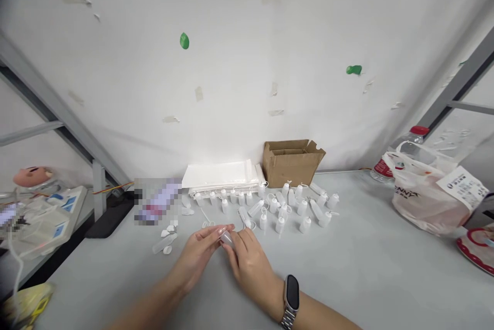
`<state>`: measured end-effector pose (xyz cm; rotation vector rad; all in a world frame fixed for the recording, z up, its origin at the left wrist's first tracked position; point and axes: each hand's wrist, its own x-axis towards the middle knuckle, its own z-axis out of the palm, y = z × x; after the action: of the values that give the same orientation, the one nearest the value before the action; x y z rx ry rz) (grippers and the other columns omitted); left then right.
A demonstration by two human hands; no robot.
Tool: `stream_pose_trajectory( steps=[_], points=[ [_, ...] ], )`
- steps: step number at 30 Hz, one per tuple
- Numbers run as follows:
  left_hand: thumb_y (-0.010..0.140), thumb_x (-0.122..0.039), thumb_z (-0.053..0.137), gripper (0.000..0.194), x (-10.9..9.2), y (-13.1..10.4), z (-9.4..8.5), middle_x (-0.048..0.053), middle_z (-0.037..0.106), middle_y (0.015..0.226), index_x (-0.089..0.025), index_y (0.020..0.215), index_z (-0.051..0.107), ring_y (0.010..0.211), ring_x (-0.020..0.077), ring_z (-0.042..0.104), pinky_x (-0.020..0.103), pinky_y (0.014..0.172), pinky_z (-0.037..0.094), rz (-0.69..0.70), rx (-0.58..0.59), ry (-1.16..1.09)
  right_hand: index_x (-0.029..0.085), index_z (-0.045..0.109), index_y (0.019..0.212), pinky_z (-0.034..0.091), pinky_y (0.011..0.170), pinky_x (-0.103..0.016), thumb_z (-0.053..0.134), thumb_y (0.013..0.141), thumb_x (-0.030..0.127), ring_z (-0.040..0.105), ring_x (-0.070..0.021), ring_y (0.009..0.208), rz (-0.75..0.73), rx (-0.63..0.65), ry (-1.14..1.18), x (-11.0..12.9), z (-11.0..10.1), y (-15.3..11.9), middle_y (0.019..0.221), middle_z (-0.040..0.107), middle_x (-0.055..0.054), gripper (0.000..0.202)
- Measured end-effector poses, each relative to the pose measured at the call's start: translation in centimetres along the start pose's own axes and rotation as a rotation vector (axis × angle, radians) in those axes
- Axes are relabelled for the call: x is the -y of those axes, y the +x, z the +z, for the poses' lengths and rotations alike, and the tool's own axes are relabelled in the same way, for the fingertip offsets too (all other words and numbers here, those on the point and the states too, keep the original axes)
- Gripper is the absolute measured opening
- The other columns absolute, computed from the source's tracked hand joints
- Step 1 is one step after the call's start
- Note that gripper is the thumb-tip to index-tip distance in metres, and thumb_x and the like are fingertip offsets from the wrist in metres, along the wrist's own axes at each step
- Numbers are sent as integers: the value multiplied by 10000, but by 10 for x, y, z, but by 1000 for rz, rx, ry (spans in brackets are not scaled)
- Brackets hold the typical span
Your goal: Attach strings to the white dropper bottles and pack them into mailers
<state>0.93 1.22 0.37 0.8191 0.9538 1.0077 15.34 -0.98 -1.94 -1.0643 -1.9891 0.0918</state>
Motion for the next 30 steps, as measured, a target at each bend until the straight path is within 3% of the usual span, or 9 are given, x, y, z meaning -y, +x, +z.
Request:
stream_pose_trajectory(
  steps=[2,5,9,11,13,17,22,26,30],
  points=[
    [665,-366,718,289,1,0,1,120,703,994,-145,850,730,1066,267,559,381,958,385,17,17,-18,166,589,973,480,641,-333,404,907,219,541,-203,704,60,-1,59,2,0,1,770,616,-87,204],
    [680,-379,708,315,1,0,2,112,698,1010,-154,899,726,1082,257,550,385,984,364,27,58,-43,177,623,870,460,652,-323,432,899,308,544,-196,714,273,57,272,3,-4,7,761,615,-70,234],
    [677,-420,699,319,0,0,1,108,707,972,-154,849,737,1069,262,554,395,993,346,18,91,-42,174,584,570,383,521,-259,483,837,483,444,-121,500,625,317,795,-5,-10,21,521,500,12,421],
    [662,-434,706,319,0,2,0,108,712,942,-152,808,743,1031,265,569,400,983,346,26,65,-25,165,568,525,353,499,-244,509,805,522,393,-92,454,734,412,1025,-10,-11,27,496,482,24,458],
    [638,-442,721,336,1,5,-1,110,712,942,-153,807,743,1017,268,570,402,976,343,35,2,-16,156,621,602,362,522,-244,583,751,518,423,-93,482,779,400,1078,-14,-11,28,559,544,10,393],
    [619,-448,730,375,4,6,-3,119,705,968,-145,840,739,1047,284,551,406,969,340,35,-63,-31,171,680,796,397,588,-268,674,681,457,500,-137,578,752,259,858,-9,-9,24,616,598,3,308],
    [731,-465,630,327,5,1,0,116,682,1058,-157,759,737,1098,286,531,417,1014,291,137,-14,73,169,667,680,371,575,-256,639,719,460,474,-131,577,737,183,835,1,-12,22,590,568,7,294],
    [776,-465,578,378,5,1,5,126,654,1119,-154,606,709,1173,289,482,404,1066,215,199,36,118,132,633,578,300,501,-216,700,690,405,368,-75,494,847,291,1342,-2,-11,23,513,475,27,302],
    [723,-455,643,338,-1,4,6,130,677,1065,-153,584,703,1196,299,463,411,1065,224,135,159,-30,97,683,722,286,481,-160,793,606,249,293,-33,483,1017,383,1905,-7,-7,19,532,403,55,221]
  ],
)
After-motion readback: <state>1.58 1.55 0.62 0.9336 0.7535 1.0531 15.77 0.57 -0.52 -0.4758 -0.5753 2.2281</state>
